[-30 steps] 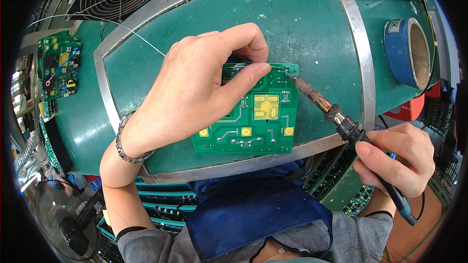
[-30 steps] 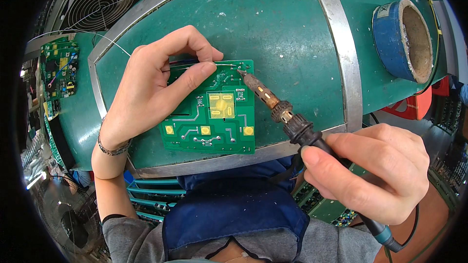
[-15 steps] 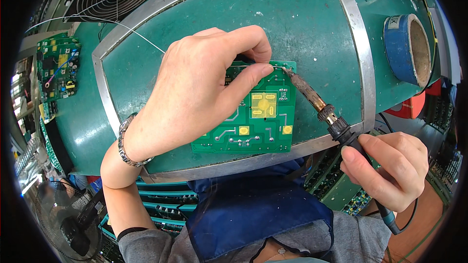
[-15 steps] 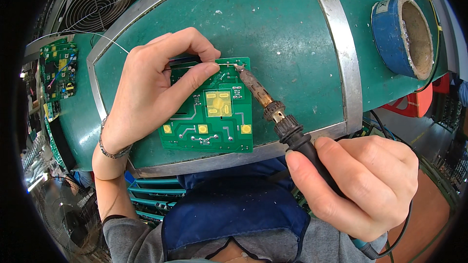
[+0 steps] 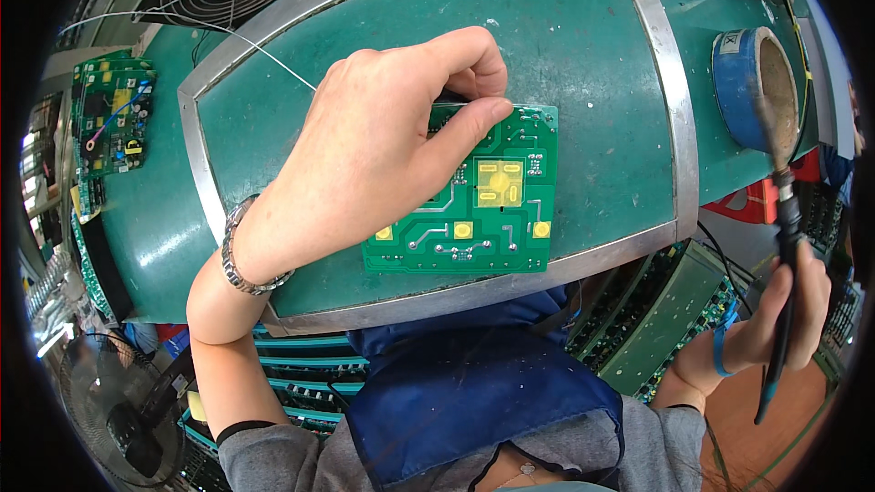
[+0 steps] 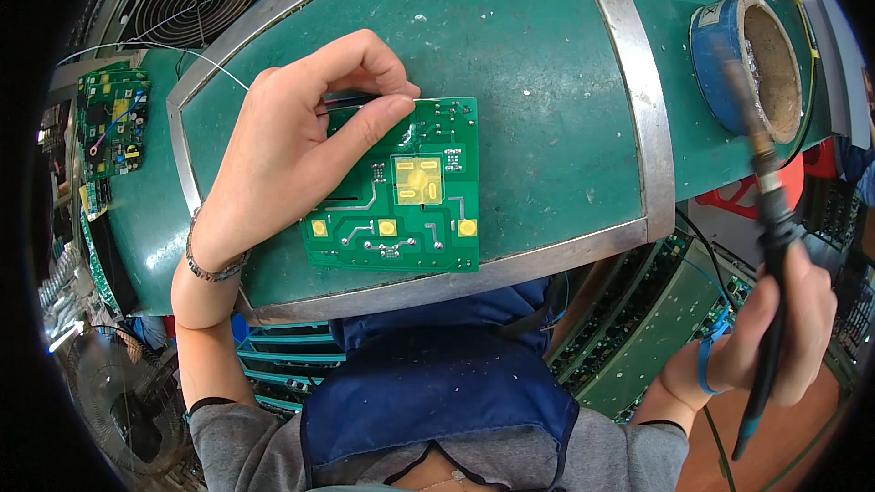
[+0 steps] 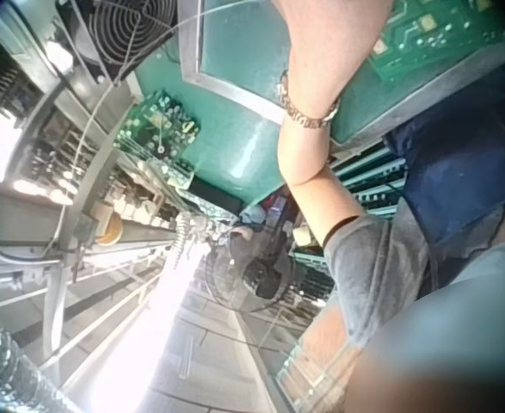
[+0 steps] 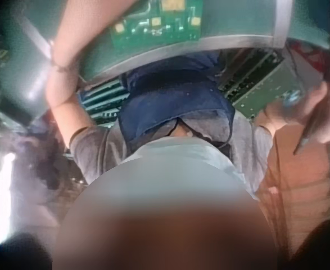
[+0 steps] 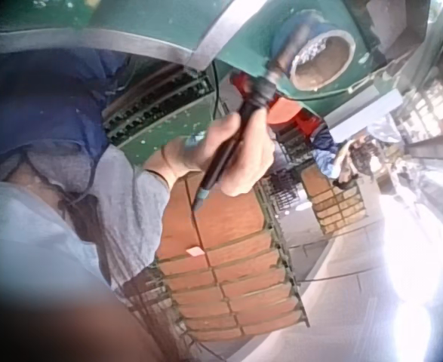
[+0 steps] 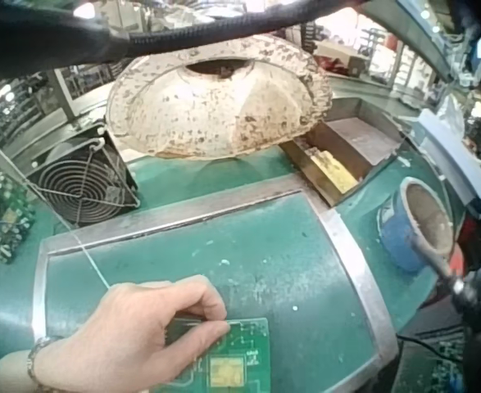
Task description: The person solders components and wires onto printed circuit boards using a soldering iron and solder wire.
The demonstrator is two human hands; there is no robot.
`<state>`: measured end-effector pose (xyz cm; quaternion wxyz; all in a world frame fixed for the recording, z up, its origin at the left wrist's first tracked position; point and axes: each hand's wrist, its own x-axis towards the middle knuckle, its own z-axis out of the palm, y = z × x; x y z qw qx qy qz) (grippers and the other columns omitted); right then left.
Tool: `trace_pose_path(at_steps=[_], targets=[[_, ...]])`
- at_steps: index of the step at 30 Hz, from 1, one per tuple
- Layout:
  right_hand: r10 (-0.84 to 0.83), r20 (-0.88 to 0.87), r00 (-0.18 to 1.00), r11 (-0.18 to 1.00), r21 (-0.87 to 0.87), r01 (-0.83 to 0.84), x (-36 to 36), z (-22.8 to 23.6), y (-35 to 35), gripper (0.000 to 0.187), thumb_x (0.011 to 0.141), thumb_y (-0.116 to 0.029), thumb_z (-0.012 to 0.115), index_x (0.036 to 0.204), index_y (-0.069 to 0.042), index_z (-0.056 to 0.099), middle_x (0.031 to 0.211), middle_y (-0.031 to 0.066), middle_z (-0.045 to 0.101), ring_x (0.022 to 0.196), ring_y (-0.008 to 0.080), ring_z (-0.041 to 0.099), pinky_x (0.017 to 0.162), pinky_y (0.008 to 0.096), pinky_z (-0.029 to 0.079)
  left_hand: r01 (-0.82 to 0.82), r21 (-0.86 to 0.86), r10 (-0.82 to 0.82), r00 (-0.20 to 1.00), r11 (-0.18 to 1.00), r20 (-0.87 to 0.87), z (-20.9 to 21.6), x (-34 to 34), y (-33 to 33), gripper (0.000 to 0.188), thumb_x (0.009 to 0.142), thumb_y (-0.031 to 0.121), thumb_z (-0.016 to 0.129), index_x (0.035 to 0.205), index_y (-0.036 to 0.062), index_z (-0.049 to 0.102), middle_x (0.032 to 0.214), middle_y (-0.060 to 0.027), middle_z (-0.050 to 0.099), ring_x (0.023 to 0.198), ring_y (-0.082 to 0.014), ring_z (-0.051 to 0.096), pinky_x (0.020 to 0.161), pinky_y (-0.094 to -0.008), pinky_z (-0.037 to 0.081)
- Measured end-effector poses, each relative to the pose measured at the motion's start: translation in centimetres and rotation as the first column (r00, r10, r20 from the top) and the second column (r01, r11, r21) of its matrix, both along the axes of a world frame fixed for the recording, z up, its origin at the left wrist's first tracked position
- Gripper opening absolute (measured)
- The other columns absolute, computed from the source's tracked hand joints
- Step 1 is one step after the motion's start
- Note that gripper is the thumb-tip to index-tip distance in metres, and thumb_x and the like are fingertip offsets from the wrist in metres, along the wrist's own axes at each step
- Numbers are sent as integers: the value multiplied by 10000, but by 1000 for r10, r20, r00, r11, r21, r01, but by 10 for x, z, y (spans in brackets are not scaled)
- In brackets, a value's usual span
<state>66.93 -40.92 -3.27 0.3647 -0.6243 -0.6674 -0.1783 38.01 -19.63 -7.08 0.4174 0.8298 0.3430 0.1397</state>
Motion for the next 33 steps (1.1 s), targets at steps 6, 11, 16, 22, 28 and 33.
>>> trace_pose_path(at_steps=[6, 11, 16, 22, 28, 33], targets=[[-359, 41, 932, 928, -89, 361, 10, -10, 13, 178, 895, -49, 672, 1040, 51, 703, 921, 87, 714, 712, 74, 596, 638, 204, 481, -10, -12, 11, 1000, 1000, 25, -5, 0, 3, 121, 898, 84, 657, 901, -5, 576, 873, -49, 680, 849, -101, 633, 764, -242, 491], [-467, -156, 870, 881, -5, 472, 7, -15, 5, 201, 908, -97, 674, 1061, 29, 707, 908, 61, 711, 690, 64, 577, 632, 194, 463, -135, 116, 117, 981, 984, 152, 11, -7, 3, 70, 882, 97, 683, 932, 54, 659, 931, 8, 683, 834, -12, 584, 658, -165, 414], [-510, -201, 836, 855, -11, 518, 2, -14, 1, 195, 921, -119, 654, 1063, -1, 719, 873, 48, 698, 658, 47, 542, 593, 187, 430, -226, -135, 254, 934, 965, 252, 29, -31, -1, 107, 896, 96, 670, 951, 12, 634, 918, 19, 616, 821, -24, 539, 685, -170, 396], [-465, -258, 847, 870, 42, 491, 6, -17, -7, 236, 939, -135, 620, 1057, 56, 694, 936, 109, 713, 704, 88, 606, 582, 191, 423, -251, -312, 335, 908, 916, 254, 26, -68, -10, 84, 888, 24, 637, 965, -6, 620, 992, -5, 549, 872, -44, 506, 772, -183, 391], [-359, -471, 806, 890, 89, 448, 0, -15, -22, 319, 972, -160, 536, 1061, 124, 651, 903, 167, 679, 741, 143, 625, 620, 189, 491, -288, -204, 334, 908, 936, 252, 6, -89, -14, 101, 877, 14, 686, 975, -11, 695, 893, 20, 570, 767, -5, 526, 662, -152, 438], [-147, -627, 765, 957, 107, 271, -43, -36, -19, 607, 987, -462, 487, 1092, 123, 607, 808, 164, 627, 698, 148, 607, 583, 179, 489, -312, -315, 407, 862, 896, 304, -8, -93, -21, 102, 888, 33, 683, 978, -14, 682, 885, 22, 570, 750, 6, 517, 650, -148, 431]])
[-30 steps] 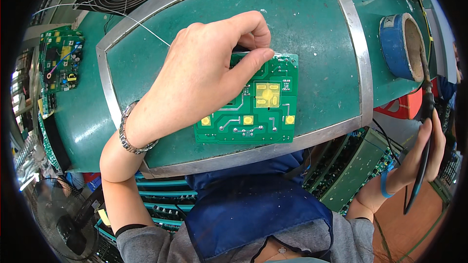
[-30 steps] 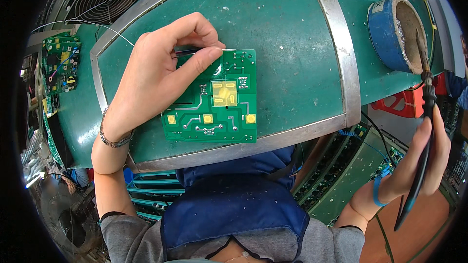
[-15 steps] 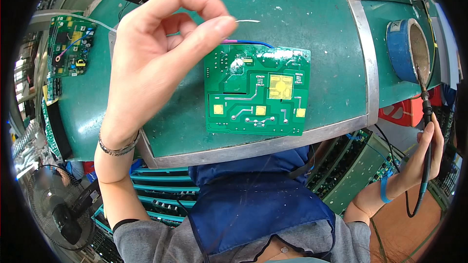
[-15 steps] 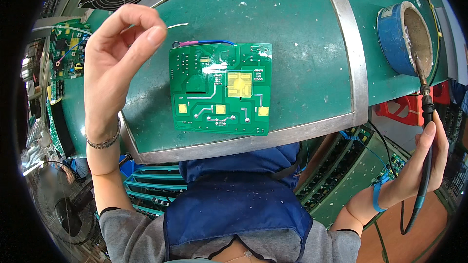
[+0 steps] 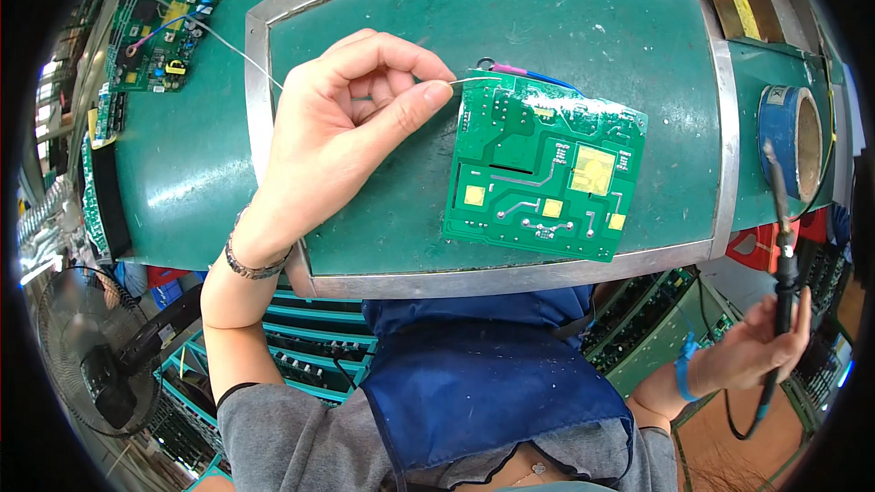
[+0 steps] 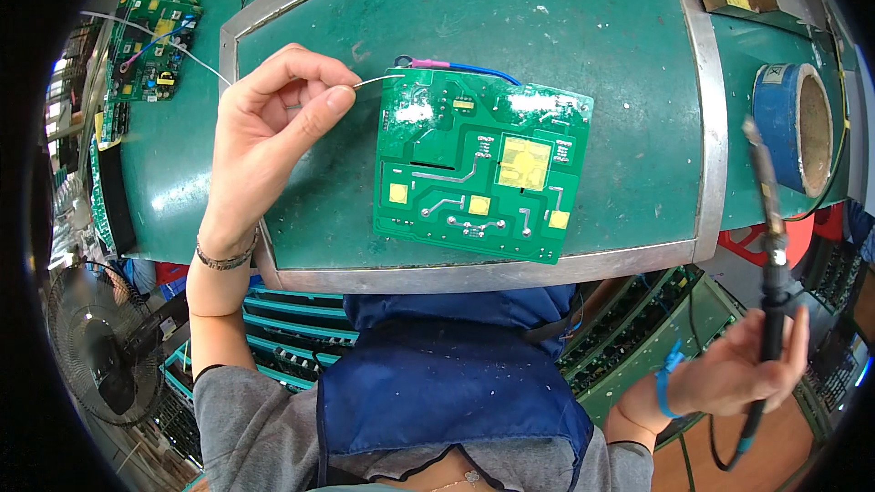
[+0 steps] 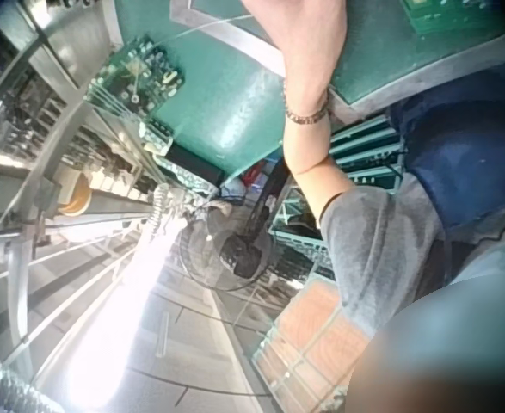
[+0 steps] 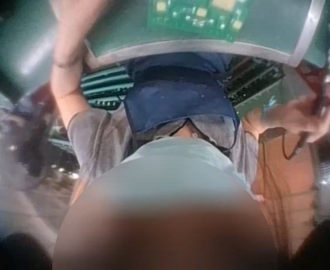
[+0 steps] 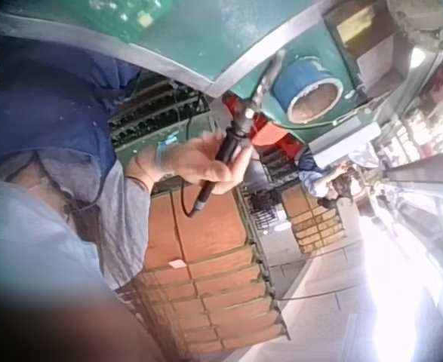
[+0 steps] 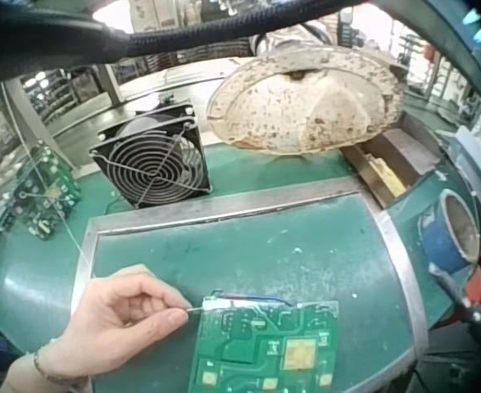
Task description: The person solders components and wires onto printed circuit boards using a soldering iron and solder wire.
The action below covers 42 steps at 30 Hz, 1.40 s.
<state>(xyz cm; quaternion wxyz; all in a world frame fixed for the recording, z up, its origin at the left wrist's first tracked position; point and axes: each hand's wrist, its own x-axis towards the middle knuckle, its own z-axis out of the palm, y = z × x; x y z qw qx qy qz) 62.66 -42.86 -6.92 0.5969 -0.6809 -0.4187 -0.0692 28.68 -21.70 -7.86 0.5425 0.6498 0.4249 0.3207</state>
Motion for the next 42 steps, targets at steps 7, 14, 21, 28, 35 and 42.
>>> trace_pose_path(at_steps=[7, 14, 21, 28, 35, 42], targets=[[496, 207, 843, 807, -467, -361, -65, -19, 33, 571, 600, -448, 822, 1028, -84, 720, 975, 76, 612, 841, 240, 604, 697, 340, 490, -1, -134, -13, 994, 991, -109, 3, -7, -6, 91, 905, 51, 662, 966, -9, 630, 873, 11, 612, 729, -4, 531, 655, -154, 436], [580, 184, 793, 768, -449, -457, -82, -39, 54, 652, 535, -186, 913, 1140, -121, 679, 1087, 76, 556, 861, 240, 592, 702, 341, 501, 69, -143, -78, 995, 987, -56, 2, -4, -13, 66, 928, 30, 607, 961, -27, 600, 1149, -138, 649, 938, -128, 646, 854, -266, 535], [594, 307, 744, 786, -417, -456, -74, -24, 57, 630, 563, -241, 897, 1137, -95, 684, 1054, 69, 560, 807, 231, 573, 662, 333, 478, 52, 110, -36, 990, 993, -139, 6, -6, -12, 82, 876, -14, 656, 959, -18, 655, 1042, -69, 624, 839, -79, 589, 752, -205, 492], [509, -92, 856, 831, -207, -517, -77, -6, 28, 394, 911, -370, 664, 1003, 10, 617, 651, 88, 623, 533, 165, 598, 520, 279, 464, 115, 203, -56, 959, 972, -278, 14, -4, -27, 166, 807, -87, 686, 955, -14, 704, 865, -2, 521, 703, -33, 469, 587, -171, 373], [583, -35, 812, 788, -219, -575, -78, -7, 36, 296, 892, -236, 684, 964, 48, 645, 619, 80, 630, 502, 169, 601, 488, 262, 476, 140, 419, -14, 957, 897, -291, 1, 17, -35, 169, 762, -39, 751, 906, 46, 723, 765, 10, 536, 588, -38, 456, 505, -189, 351], [576, -11, 818, 789, -256, -559, -81, -6, 40, 280, 891, -223, 682, 973, 42, 652, 607, 74, 628, 506, 164, 604, 488, 261, 475, 112, 498, 0, 975, 860, -221, -12, 24, -33, 189, 752, -18, 773, 921, 61, 740, 770, 5, 546, 574, -37, 461, 492, -199, 358]])
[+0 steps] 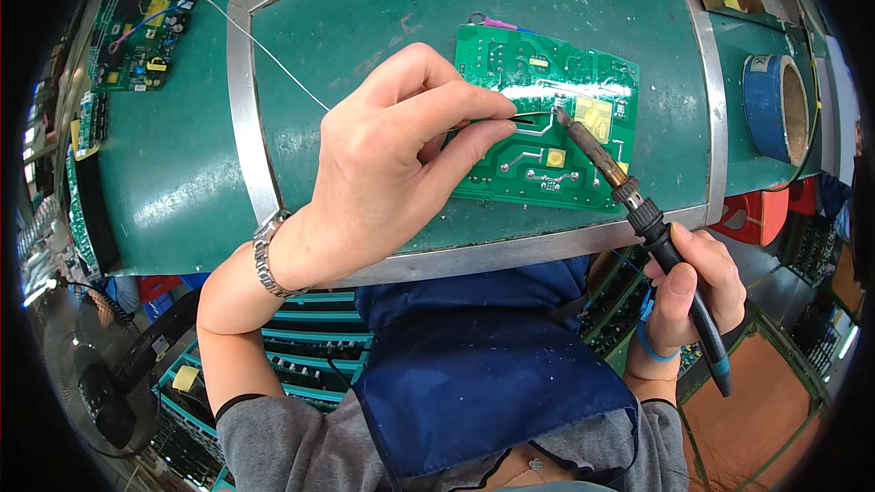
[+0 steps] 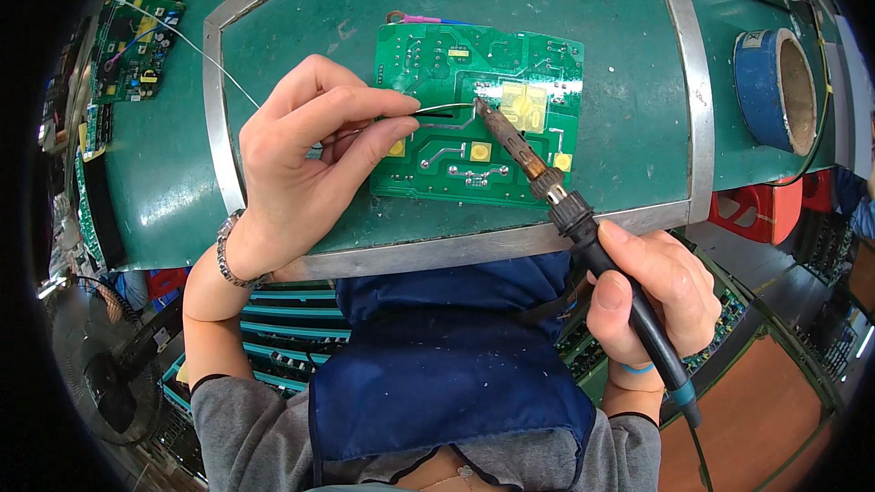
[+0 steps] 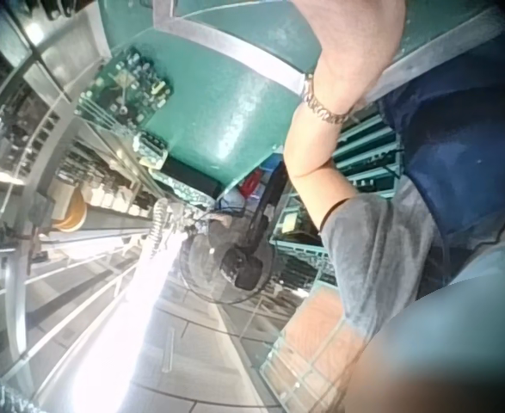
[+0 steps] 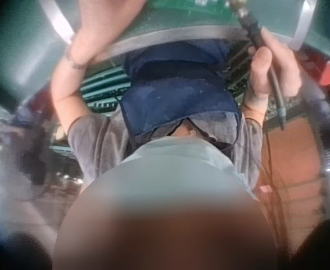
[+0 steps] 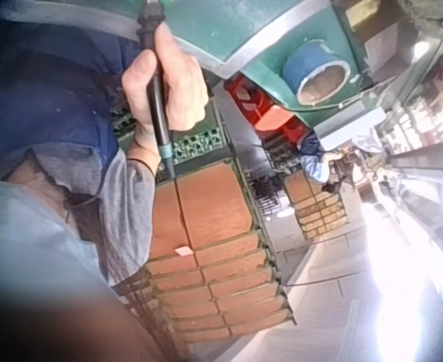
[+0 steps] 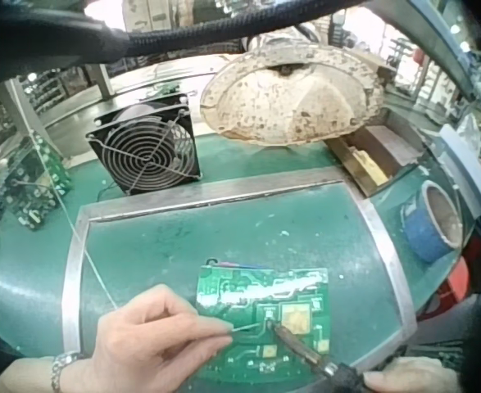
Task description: The person solders components and wires onto printed circuit boards using a soldering iron and solder wire.
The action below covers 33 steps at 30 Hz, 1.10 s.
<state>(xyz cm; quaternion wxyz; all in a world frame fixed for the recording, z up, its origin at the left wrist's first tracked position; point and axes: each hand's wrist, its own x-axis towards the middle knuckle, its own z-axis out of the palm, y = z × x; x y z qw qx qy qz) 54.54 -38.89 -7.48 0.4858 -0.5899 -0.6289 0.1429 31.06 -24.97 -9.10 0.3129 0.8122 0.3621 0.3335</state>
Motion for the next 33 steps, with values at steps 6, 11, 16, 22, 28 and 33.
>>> trace_pose_path(at_steps=[6, 11, 16, 22, 28, 33], targets=[[-2, 44, 999, 1000, 0, 2, -2, -1, 0, 256, 888, -208, 675, 993, 26, 664, 604, 64, 629, 509, 170, 609, 503, 271, 482, 6, 39, -6, 1000, 999, -9, -1, 2, 2, 193, 749, -24, 771, 921, 60, 742, 770, 1, 551, 578, -46, 478, 493, -202, 371], [28, 56, 998, 999, -23, -27, -2, 1, 1, 255, 883, -207, 679, 991, 23, 665, 621, 71, 632, 510, 181, 606, 500, 288, 486, 10, 60, -9, 1000, 998, -9, -5, 3, 2, 196, 747, -18, 773, 923, 64, 743, 771, -2, 553, 569, -50, 477, 490, -208, 373], [60, 111, 992, 998, -12, -59, -2, 4, 0, 251, 883, -196, 679, 998, 25, 654, 673, 92, 652, 510, 185, 604, 486, 294, 483, 21, 75, -20, 1000, 997, -15, -7, 7, 2, 193, 750, -16, 771, 924, 65, 743, 773, -4, 555, 560, -50, 481, 485, -213, 376], [73, 126, 989, 997, -8, -72, -4, 5, 0, 253, 882, -186, 680, 1015, 26, 640, 701, 100, 663, 502, 183, 592, 473, 293, 472, 38, 77, -39, 999, 996, 17, -11, 10, 1, 189, 762, -26, 756, 928, 64, 742, 800, -13, 556, 566, -52, 498, 485, -213, 379], [90, 124, 988, 996, -23, -88, -2, 8, 0, 246, 877, -171, 683, 1013, 30, 641, 683, 97, 657, 497, 182, 586, 467, 291, 465, 29, 89, -29, 1000, 996, -8, -7, 8, 0, 213, 771, -43, 737, 955, 66, 738, 805, -17, 552, 554, -58, 484, 481, -220, 374], [126, 119, 985, 992, 6, -127, -6, 6, 5, 248, 855, -140, 695, 1013, 44, 643, 658, 101, 647, 509, 192, 606, 464, 286, 477, 35, 109, -31, 999, 993, -40, -8, 7, 0, 215, 770, -40, 739, 959, 63, 736, 805, -17, 548, 552, -57, 479, 480, -218, 371]])
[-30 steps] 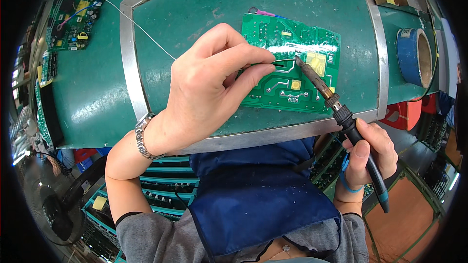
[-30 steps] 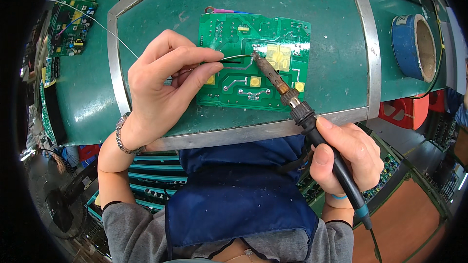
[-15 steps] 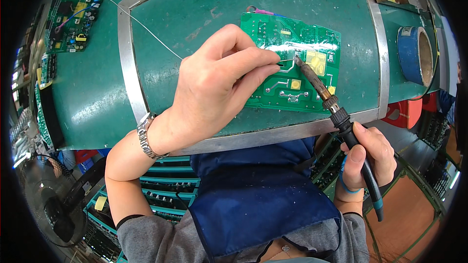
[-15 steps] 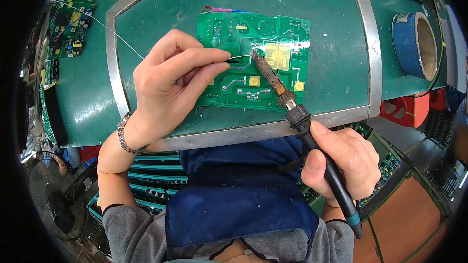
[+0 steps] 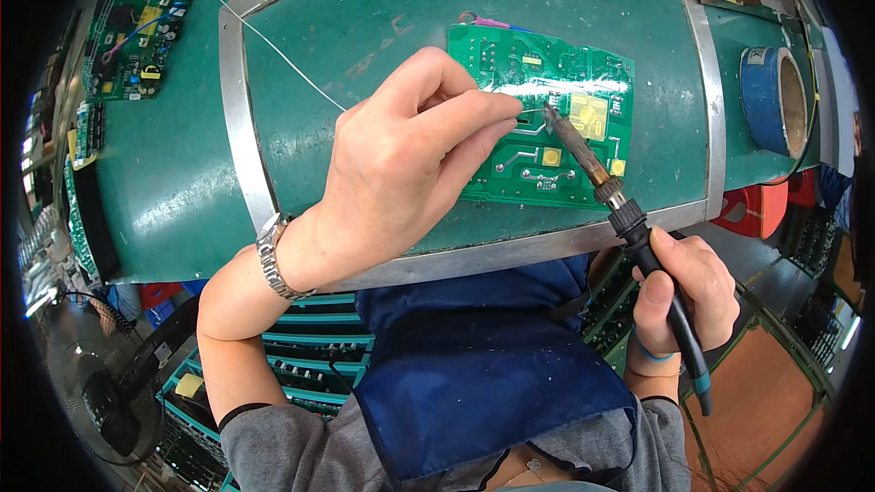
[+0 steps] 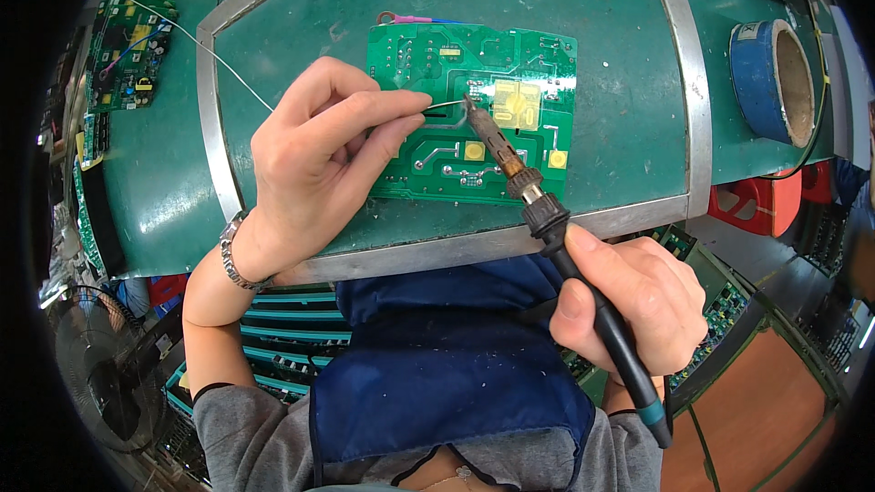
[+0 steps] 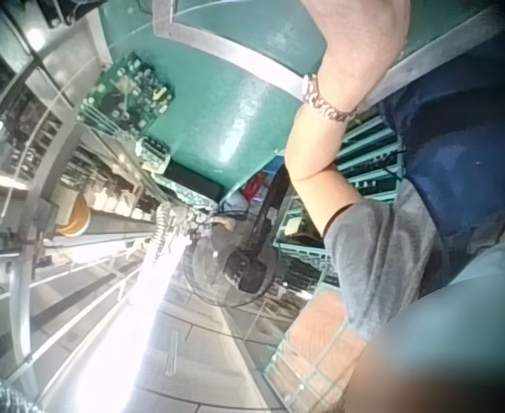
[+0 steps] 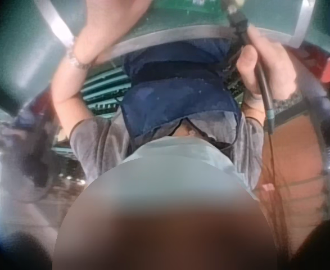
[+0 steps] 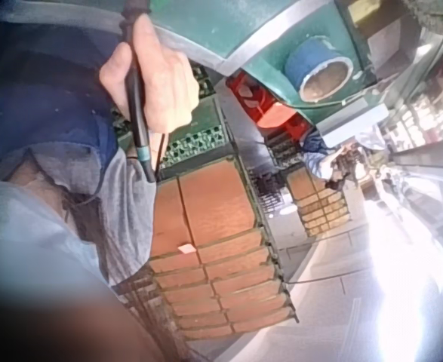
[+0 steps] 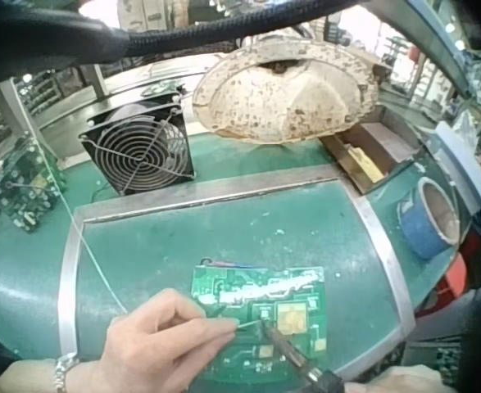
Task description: The person solders components and wires onto printed circuit boards using a soldering iron and solder wire.
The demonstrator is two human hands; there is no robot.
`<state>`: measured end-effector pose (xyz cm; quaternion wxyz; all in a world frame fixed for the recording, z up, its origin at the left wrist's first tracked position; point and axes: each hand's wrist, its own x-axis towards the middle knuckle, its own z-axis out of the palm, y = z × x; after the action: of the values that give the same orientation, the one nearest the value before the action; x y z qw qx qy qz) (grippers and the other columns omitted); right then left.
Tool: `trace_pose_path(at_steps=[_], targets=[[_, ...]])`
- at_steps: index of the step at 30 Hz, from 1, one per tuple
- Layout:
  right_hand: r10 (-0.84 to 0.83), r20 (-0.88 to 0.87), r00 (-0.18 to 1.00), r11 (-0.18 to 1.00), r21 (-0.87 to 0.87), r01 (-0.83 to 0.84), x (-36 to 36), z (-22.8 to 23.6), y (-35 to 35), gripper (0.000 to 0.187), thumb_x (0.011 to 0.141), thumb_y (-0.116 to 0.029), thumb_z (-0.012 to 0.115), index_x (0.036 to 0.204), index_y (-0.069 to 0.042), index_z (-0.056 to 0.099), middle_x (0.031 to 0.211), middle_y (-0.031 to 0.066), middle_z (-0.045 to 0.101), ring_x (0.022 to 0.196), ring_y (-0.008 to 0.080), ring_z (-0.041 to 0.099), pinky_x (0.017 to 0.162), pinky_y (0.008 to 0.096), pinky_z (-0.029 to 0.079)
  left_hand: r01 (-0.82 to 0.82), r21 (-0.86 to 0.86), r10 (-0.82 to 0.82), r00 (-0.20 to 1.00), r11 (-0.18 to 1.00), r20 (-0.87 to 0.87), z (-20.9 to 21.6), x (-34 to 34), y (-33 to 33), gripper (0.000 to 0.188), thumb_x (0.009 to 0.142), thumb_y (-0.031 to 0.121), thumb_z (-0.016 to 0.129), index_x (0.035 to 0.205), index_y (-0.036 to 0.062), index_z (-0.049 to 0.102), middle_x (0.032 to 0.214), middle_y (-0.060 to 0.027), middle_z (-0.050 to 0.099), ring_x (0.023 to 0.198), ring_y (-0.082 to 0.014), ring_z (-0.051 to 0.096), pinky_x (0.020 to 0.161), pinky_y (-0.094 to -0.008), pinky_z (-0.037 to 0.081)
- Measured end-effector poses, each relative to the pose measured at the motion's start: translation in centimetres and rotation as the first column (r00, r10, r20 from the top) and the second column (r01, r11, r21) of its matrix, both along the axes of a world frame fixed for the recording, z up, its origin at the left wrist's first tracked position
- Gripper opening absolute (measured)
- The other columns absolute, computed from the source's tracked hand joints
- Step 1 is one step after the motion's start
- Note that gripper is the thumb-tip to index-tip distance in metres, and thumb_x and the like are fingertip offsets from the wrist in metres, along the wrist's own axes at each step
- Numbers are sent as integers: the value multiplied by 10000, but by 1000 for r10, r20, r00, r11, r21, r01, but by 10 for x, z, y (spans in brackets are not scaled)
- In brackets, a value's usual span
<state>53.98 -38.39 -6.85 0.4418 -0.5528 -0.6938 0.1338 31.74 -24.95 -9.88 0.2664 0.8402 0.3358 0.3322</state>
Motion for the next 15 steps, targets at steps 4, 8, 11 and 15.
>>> trace_pose_path(at_steps=[4, 8, 11, 15], targets=[[25, 92, 995, 999, 43, -29, -5, 4, 3, 233, 831, -97, 690, 1002, 56, 651, 650, 107, 644, 503, 196, 613, 463, 281, 494, 0, 0, 0, 1000, 1000, 15, -2, 1, 0, 207, 770, -39, 740, 952, 59, 735, 796, -18, 544, 555, -61, 485, 481, -220, 377], [26, 102, 994, 999, 30, -29, -2, 9, 0, 224, 825, -91, 689, 987, 59, 655, 651, 108, 646, 486, 190, 606, 443, 278, 489, 4, -21, -4, 1000, 1000, 4, 3, 1, -3, 199, 770, -38, 741, 946, 53, 733, 794, -21, 540, 563, -70, 498, 485, -228, 387], [14, 84, 996, 999, 39, -17, -1, 6, -1, 221, 824, -91, 687, 984, 58, 653, 655, 110, 649, 480, 185, 602, 432, 276, 481, 10, -15, -10, 1000, 1000, -11, 2, 0, -3, 199, 765, -39, 743, 943, 50, 732, 793, -22, 538, 569, -76, 506, 485, -233, 390], [22, 54, 998, 999, 23, -23, -2, 6, -3, 214, 826, -89, 684, 979, 58, 652, 659, 111, 652, 475, 183, 598, 430, 276, 479, 29, 0, -29, 999, 1000, -12, 1, -1, -3, 201, 755, -40, 750, 935, 49, 733, 786, -23, 531, 577, -88, 516, 488, -239, 396]])
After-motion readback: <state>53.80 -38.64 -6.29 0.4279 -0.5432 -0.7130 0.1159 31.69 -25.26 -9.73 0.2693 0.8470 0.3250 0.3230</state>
